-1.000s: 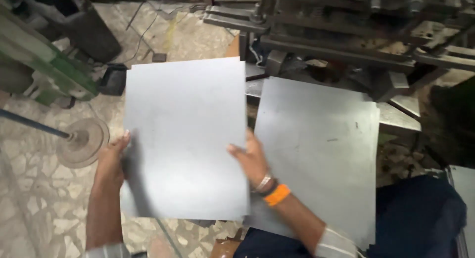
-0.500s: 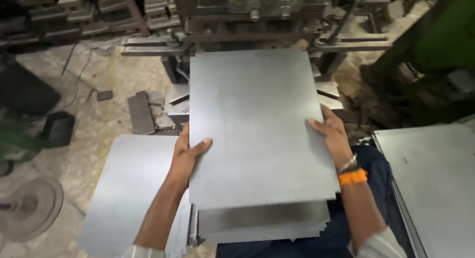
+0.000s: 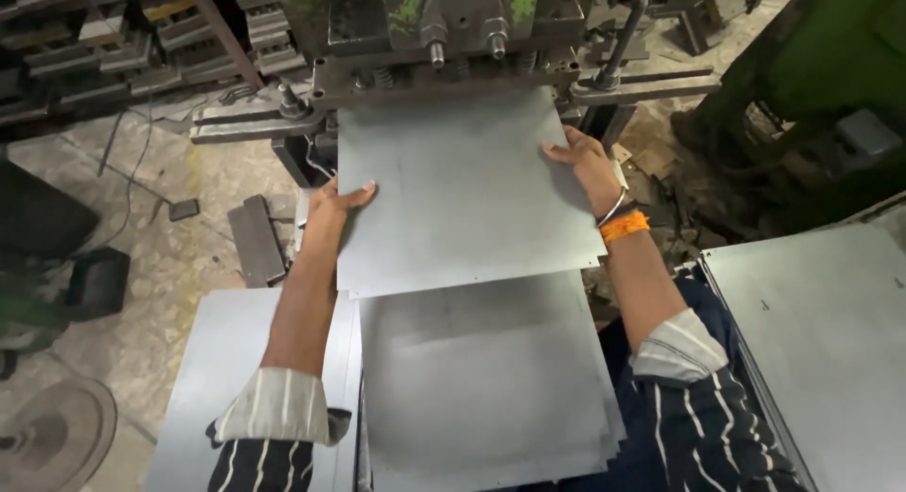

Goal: Picking up metal sheets, placing them into a power press stamping machine to punch holes, and stacking the finished parts.

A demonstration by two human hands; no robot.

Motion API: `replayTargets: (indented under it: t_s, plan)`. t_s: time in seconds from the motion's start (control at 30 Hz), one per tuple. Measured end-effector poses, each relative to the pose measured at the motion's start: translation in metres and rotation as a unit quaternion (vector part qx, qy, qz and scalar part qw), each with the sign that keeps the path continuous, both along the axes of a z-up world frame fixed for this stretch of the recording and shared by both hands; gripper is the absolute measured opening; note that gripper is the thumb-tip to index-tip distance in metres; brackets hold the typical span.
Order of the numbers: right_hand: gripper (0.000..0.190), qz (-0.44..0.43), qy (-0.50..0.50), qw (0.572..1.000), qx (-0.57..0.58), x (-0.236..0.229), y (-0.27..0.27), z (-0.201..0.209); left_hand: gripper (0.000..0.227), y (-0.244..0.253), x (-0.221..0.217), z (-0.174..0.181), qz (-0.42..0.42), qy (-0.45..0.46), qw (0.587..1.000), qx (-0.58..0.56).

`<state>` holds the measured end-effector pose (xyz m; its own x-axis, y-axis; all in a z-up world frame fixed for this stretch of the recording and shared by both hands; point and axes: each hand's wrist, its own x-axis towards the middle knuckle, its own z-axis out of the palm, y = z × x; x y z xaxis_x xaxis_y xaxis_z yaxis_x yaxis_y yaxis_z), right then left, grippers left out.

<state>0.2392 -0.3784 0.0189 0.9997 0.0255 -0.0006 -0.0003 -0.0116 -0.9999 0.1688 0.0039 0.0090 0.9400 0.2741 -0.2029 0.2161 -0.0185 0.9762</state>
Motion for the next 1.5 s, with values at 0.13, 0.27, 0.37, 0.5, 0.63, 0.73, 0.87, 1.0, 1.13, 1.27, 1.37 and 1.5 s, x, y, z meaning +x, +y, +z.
replayTargets:
  t_s: [0.13,0.27,0.37,0.5,0.63,0.73,0.87,1.0,1.13,1.27,1.37,1.5]
  plan:
    - [0.042,0.004,0.001,0.999,0.044,-0.006,0.002,0.003,0.053,0.0,0.003,-0.002,0.007,-0.017,0.998,-0.059]
    - [0.044,-0.004,0.017,0.999,0.034,0.017,-0.017,-0.025,0.049,-0.003,0.0,0.003,0.006,-0.004,0.998,-0.059]
    - [0.043,-0.003,0.016,0.999,0.028,0.018,-0.02,-0.023,0.048,-0.004,0.005,-0.002,0.007,-0.011,0.999,-0.045]
    - [0.042,0.001,0.013,1.0,0.013,0.029,-0.028,-0.033,0.044,-0.01,0.004,-0.001,0.016,-0.016,0.997,-0.079]
    - [0.042,-0.011,0.024,1.0,0.0,-0.005,-0.006,0.01,0.046,-0.007,0.01,-0.008,0.018,-0.021,0.993,-0.115]
    - [0.042,-0.013,0.039,0.999,0.028,-0.006,-0.001,0.014,0.047,-0.007,0.008,-0.006,0.015,-0.012,0.994,-0.108]
    - [0.042,-0.014,0.04,0.999,0.029,0.0,-0.006,0.003,0.05,-0.005,0.006,-0.012,0.012,-0.011,0.994,-0.105]
    - [0.041,-0.013,0.037,0.999,0.013,-0.007,0.0,0.015,0.049,-0.004,0.008,-0.015,0.016,-0.025,0.993,-0.116]
    - [0.042,-0.008,0.043,0.999,0.029,0.012,-0.01,-0.007,0.049,-0.004,0.011,-0.017,0.027,-0.034,0.99,-0.138]
    - [0.04,-0.011,0.046,0.999,0.022,0.014,-0.013,-0.012,0.049,-0.004,0.014,-0.022,0.024,-0.04,0.991,-0.126]
    - [0.041,-0.016,0.022,1.0,-0.003,0.006,-0.009,-0.004,0.049,-0.006,0.014,-0.02,0.009,-0.041,0.997,-0.07]
    - [0.044,0.001,-0.052,0.999,-0.011,-0.021,0.002,0.013,0.045,-0.008,0.003,-0.021,0.01,-0.062,0.993,-0.098]
